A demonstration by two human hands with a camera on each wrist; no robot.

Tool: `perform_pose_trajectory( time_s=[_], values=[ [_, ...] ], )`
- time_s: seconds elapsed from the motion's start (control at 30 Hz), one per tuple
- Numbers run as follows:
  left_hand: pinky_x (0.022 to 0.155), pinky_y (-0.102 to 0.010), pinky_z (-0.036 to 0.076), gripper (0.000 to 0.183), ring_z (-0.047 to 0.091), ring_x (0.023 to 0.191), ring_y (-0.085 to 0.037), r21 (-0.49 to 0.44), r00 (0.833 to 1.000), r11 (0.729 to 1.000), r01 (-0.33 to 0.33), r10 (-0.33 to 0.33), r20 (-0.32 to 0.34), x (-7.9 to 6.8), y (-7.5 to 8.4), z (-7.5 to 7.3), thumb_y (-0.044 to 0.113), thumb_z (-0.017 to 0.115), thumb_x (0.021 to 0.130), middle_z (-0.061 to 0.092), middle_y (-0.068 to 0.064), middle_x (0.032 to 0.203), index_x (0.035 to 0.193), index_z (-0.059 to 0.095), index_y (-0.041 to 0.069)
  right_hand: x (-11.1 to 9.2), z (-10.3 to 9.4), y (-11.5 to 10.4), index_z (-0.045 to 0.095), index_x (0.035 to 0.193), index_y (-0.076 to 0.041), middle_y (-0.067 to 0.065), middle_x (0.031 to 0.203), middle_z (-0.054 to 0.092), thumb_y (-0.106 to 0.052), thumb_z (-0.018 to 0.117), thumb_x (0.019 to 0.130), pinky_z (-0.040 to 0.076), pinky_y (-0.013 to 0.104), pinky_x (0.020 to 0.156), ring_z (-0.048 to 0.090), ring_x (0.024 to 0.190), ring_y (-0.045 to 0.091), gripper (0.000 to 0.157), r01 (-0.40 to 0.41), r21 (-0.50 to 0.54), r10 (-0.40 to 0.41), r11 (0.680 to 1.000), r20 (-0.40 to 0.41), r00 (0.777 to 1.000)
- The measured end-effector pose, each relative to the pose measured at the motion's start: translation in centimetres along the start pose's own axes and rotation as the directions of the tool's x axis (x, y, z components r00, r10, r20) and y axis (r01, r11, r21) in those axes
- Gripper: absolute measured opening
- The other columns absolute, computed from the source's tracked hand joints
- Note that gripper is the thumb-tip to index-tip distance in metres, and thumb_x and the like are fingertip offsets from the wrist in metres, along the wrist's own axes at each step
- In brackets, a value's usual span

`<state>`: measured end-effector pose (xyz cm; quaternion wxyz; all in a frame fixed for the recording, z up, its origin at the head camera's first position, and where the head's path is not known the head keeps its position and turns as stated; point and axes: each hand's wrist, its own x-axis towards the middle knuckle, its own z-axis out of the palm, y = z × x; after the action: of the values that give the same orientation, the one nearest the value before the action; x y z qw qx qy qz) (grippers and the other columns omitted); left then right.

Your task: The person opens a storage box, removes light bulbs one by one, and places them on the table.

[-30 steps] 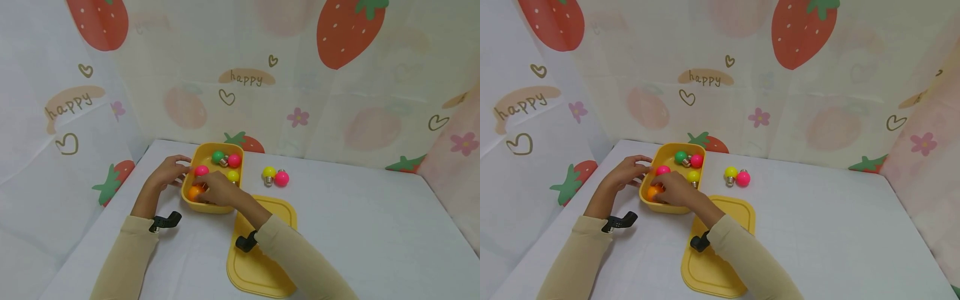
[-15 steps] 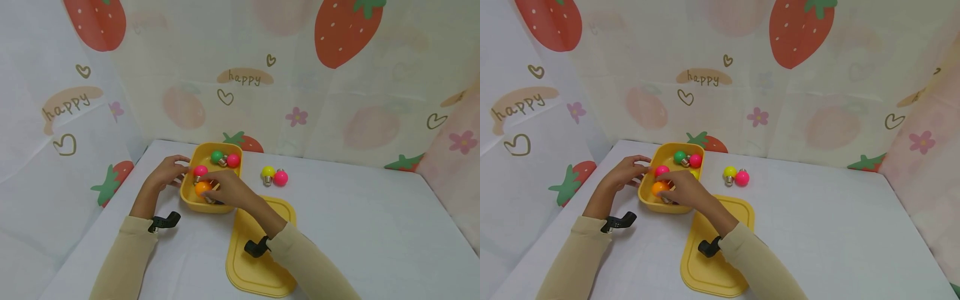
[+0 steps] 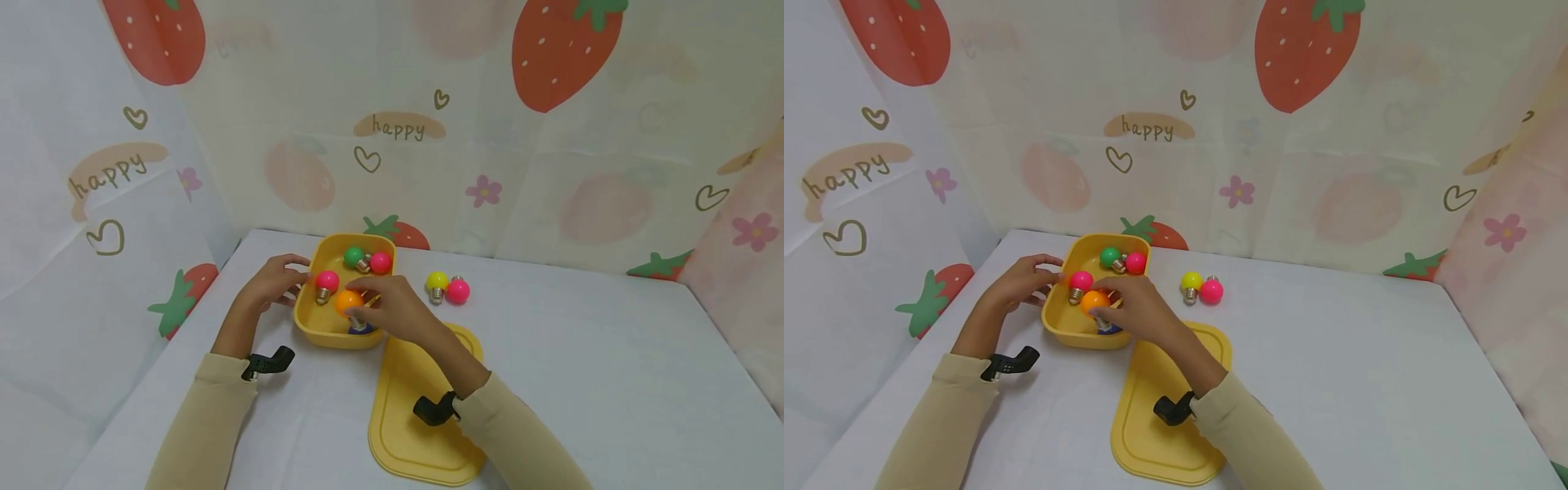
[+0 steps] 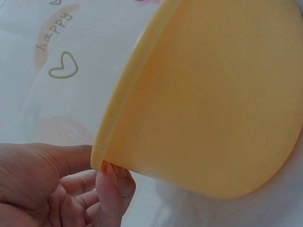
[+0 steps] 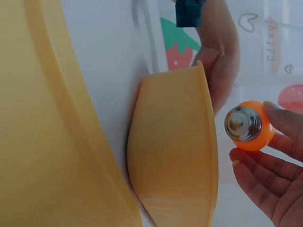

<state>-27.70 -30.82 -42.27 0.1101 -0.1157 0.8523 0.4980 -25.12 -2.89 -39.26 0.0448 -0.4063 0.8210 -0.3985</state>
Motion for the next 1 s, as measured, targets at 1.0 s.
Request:
perform_pose_trajectory(
  time_s=[1.0],
  values=[
    [0.078,-0.032,0.061,0.054,0.065,0.097,-0.028,0.007,1.000,1.000,0.003,-0.003,-0.007,-0.4,0.0,0.0,0.028,0.061,0.102,0.064,-0.020,0.127,0.150,0.042,0.010,-1.8,-2.7,2.9,0.071,0.127,-0.008,0.002,0.115,0.073,-0.022,0.077,0.092,0.059,0.027,0.083,0.069,0.096,0.016,0.038,-0.086,-0.003,0.085,0.996,-0.113,0.990]
  ],
)
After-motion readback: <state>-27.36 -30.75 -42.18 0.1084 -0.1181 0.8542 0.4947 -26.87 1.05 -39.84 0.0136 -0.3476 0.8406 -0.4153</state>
